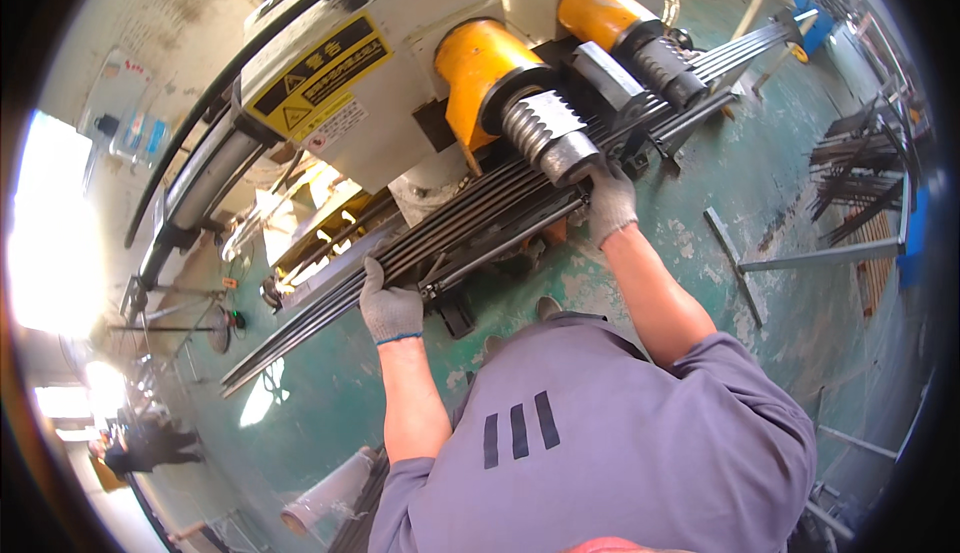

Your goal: The person takes metal bars from a stack and feeds them through a rolling machine, then places the processed bars onto a storage rack.

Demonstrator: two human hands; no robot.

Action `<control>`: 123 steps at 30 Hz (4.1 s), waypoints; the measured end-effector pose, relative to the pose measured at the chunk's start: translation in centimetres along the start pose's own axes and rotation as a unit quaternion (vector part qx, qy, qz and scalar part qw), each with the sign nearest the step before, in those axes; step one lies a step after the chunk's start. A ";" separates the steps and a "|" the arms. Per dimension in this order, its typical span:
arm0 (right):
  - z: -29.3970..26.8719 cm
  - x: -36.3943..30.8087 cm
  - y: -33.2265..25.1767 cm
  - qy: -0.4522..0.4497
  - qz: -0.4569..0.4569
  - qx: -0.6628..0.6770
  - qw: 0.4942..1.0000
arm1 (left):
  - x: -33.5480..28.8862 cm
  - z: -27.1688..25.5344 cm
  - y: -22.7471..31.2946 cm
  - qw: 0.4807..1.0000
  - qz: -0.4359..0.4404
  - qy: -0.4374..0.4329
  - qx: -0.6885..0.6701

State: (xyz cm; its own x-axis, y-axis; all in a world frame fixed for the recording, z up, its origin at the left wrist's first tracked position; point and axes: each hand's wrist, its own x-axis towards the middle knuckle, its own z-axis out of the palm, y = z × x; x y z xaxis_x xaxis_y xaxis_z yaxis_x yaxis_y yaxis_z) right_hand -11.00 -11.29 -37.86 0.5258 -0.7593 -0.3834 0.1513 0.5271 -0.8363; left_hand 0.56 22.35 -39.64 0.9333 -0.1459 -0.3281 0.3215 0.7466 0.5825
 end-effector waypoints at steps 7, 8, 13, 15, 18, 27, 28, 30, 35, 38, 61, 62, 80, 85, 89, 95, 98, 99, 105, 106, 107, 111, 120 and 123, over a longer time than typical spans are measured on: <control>-12.7 0.7 4.4 0.044 0.051 -0.060 0.996 | 2.1 -6.3 6.3 0.992 0.100 0.074 -0.031; -13.9 0.7 4.7 0.059 0.067 -0.071 0.993 | 2.2 -6.1 6.6 0.988 0.107 0.102 -0.035; -14.9 1.3 5.2 0.090 0.083 -0.109 0.986 | 1.1 -2.4 3.8 0.989 0.099 0.109 -0.028; -13.6 2.0 5.8 0.039 0.077 -0.130 0.988 | 0.5 -1.7 2.5 0.996 0.066 0.065 -0.001; -12.2 3.5 8.2 -0.028 0.053 -0.170 0.984 | -0.4 -0.3 1.1 0.999 -0.006 0.018 -0.051; -15.7 0.5 13.4 -0.031 0.133 -0.281 0.950 | -0.8 -9.9 13.0 0.984 0.052 0.061 -0.157; -17.6 0.2 14.5 0.002 0.149 -0.289 0.946 | -0.8 -12.1 15.7 0.980 0.073 0.062 -0.172; -22.5 -0.6 16.8 0.029 0.158 -0.309 0.937 | -0.5 -16.8 21.5 0.977 0.121 0.115 -0.131; -29.4 -5.6 20.8 0.196 0.309 -0.393 0.844 | 0.6 -28.0 34.7 0.951 0.214 0.220 -0.046; -36.2 -8.0 22.4 0.156 0.334 -0.412 0.833 | 0.6 -30.0 38.7 0.933 0.227 0.280 -0.014; -22.5 -15.4 19.8 0.136 0.130 -0.410 0.892 | 0.7 -34.7 40.5 0.971 0.131 0.107 0.169; -21.4 -15.6 19.4 0.125 0.141 -0.404 0.895 | 0.1 -34.1 40.8 0.970 0.120 0.117 0.176; -28.8 9.8 15.8 0.001 0.282 -0.555 0.783 | 1.2 -24.0 10.9 0.963 0.030 0.260 -0.067; -30.4 15.7 15.9 -0.126 0.125 -0.518 0.837 | 1.2 -15.5 -4.9 0.970 -0.101 0.213 -0.062; -24.9 17.3 13.8 -0.113 0.149 -0.483 0.855 | 0.9 -14.6 -6.4 0.986 -0.126 0.108 -0.013; -24.7 12.1 12.3 -0.066 0.139 -0.507 0.848 | 2.3 -10.9 -2.0 0.972 -0.034 -0.004 0.233; -25.4 8.1 12.5 -0.033 0.125 -0.502 0.855 | 1.1 -6.7 -1.6 0.980 -0.052 0.049 0.184; -24.4 6.5 11.6 -0.030 0.124 -0.506 0.853 | 0.2 -5.4 -1.7 0.984 -0.066 0.064 0.155; -21.4 0.5 8.0 -0.008 0.040 -0.437 0.899 | -1.2 -13.4 -2.8 0.949 -0.221 -0.034 -0.224; -20.8 0.4 7.6 -0.008 0.023 -0.429 0.903 | -0.6 -16.1 -2.8 0.855 -0.281 0.006 -0.436; -21.0 0.9 7.2 -0.001 -0.010 -0.414 0.910 | -0.6 -15.6 -2.8 0.861 -0.282 0.009 -0.424; -18.3 3.7 3.9 -0.006 -0.117 -0.226 0.967 | -4.6 -4.5 0.8 0.998 -0.049 0.042 0.008; -9.1 8.0 -2.8 -0.080 -0.213 -0.124 0.966 | -5.9 1.2 5.2 0.996 0.088 0.001 -0.025; -7.3 7.4 -3.7 -0.091 -0.221 -0.119 0.964 | -5.5 1.9 5.1 0.995 0.095 0.008 -0.024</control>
State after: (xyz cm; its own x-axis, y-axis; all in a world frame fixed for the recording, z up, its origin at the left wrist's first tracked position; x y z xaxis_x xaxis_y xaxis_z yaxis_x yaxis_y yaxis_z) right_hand -13.76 -21.59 -40.47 0.5961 -0.7981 0.0876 0.2085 0.0485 -0.9768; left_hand -2.65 25.72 -33.45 0.9736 0.0103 -0.2278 0.1316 0.7905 0.5982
